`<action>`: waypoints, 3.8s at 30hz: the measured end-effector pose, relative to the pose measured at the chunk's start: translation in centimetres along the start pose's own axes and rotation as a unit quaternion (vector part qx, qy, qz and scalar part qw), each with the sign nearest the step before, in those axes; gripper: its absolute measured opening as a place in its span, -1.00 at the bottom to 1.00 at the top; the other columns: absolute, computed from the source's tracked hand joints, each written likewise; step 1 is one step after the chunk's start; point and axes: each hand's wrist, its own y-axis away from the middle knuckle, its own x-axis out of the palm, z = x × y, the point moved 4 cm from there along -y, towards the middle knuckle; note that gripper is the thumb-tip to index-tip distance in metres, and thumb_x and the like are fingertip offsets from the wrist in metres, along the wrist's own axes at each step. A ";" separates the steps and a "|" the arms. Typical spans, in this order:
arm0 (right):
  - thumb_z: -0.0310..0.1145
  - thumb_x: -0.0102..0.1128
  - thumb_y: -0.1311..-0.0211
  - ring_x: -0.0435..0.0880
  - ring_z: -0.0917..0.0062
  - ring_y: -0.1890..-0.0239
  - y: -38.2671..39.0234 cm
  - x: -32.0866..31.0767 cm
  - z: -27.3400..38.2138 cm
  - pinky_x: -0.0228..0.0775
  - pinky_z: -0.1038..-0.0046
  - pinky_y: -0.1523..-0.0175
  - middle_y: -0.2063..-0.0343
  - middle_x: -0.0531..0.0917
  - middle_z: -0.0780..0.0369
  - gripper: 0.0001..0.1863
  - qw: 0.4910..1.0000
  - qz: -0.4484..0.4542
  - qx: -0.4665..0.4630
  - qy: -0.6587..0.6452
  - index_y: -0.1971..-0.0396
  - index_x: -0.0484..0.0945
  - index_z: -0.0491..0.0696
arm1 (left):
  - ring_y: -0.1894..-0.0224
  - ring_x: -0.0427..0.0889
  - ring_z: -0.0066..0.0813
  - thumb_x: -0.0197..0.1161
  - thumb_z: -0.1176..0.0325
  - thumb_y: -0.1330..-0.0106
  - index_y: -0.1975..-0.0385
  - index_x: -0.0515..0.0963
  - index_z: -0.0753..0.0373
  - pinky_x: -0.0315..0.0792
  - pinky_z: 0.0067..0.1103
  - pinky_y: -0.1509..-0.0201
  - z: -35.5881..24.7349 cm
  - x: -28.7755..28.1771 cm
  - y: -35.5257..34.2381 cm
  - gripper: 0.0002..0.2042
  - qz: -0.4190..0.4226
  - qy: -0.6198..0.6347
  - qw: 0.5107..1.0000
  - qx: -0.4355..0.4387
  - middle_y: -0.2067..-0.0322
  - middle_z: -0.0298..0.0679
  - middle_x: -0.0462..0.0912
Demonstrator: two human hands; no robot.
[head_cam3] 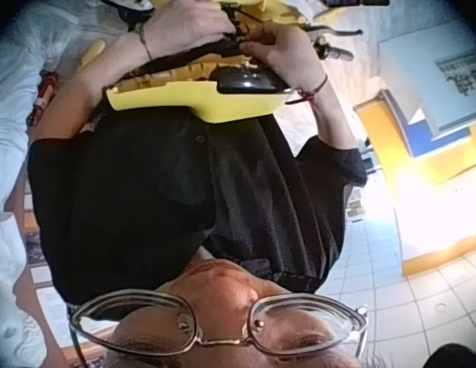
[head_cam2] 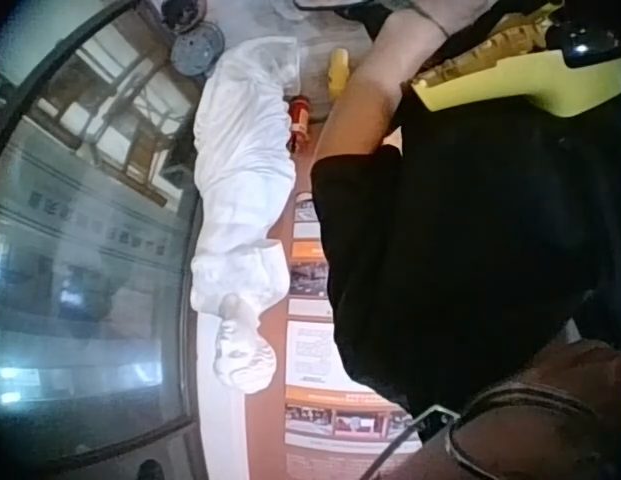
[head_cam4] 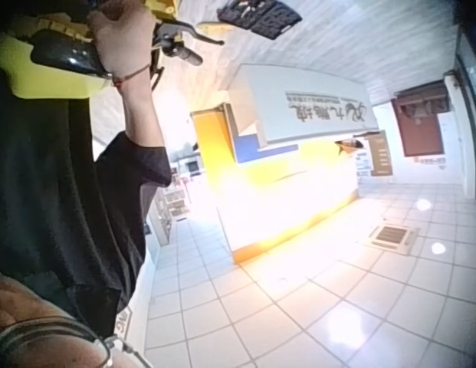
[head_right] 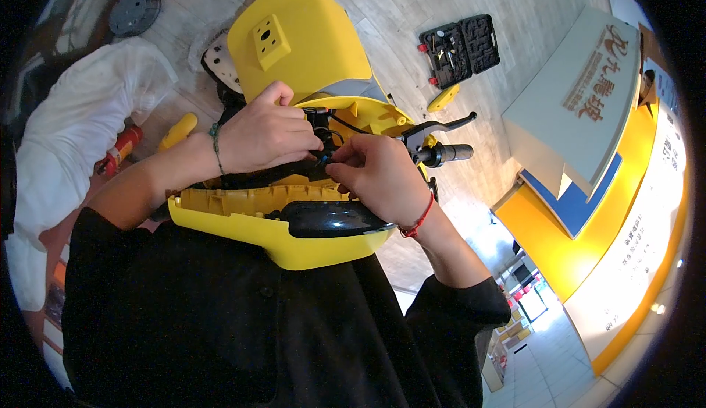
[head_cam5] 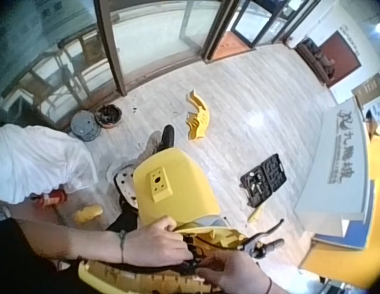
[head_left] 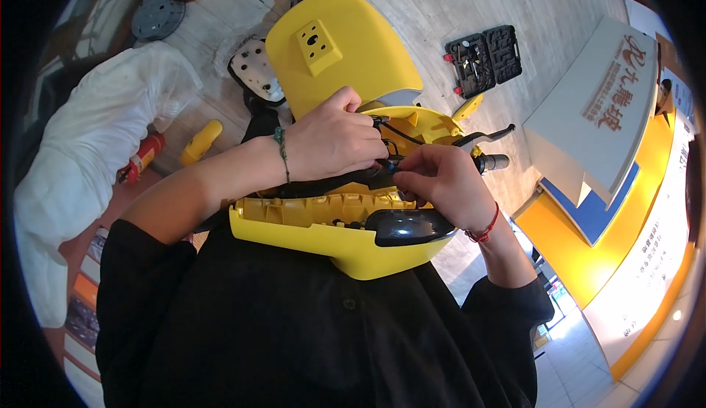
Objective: Repairing and assembling plastic panels on a yellow electric scooter using a power drill and hand tools.
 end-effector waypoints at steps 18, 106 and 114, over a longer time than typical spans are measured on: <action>-0.50 0.17 -0.11 0.55 0.72 0.54 -0.7 0.2 0.2 0.38 0.68 0.42 0.55 0.61 0.28 -0.87 0.998 0.008 0.001 -0.057 0.36 0.53 -0.25 | 0.48 0.51 -0.55 0.23 0.39 -0.08 0.43 0.57 0.16 0.26 -0.57 0.08 0.3 0.5 0.3 -0.93 -0.018 0.009 1.000 0.024 0.62 -0.39 0.45; 0.02 0.12 -0.16 0.61 0.53 0.55 -5.6 -3.4 2.5 0.43 0.51 0.37 0.57 0.63 0.14 -0.48 0.982 -0.092 -0.064 0.154 0.37 0.61 -0.25 | -0.12 0.27 -0.20 0.42 0.10 0.13 -0.14 0.22 0.41 0.11 -0.30 -0.24 -8.0 -3.5 10.3 -0.17 -0.069 -0.136 0.950 -0.272 -0.04 -0.07 0.32; -0.23 0.13 -0.19 0.63 0.31 0.41 -3.9 -2.9 2.3 0.43 0.41 0.26 0.49 0.62 0.07 -0.71 0.897 -0.293 -0.254 0.214 0.39 0.59 -0.19 | -0.21 0.19 -0.15 0.39 0.02 0.10 -0.18 0.11 0.44 -0.06 -0.21 -0.34 -7.3 -2.2 10.1 -0.09 -0.035 -0.127 0.953 -0.272 -0.07 -0.02 0.31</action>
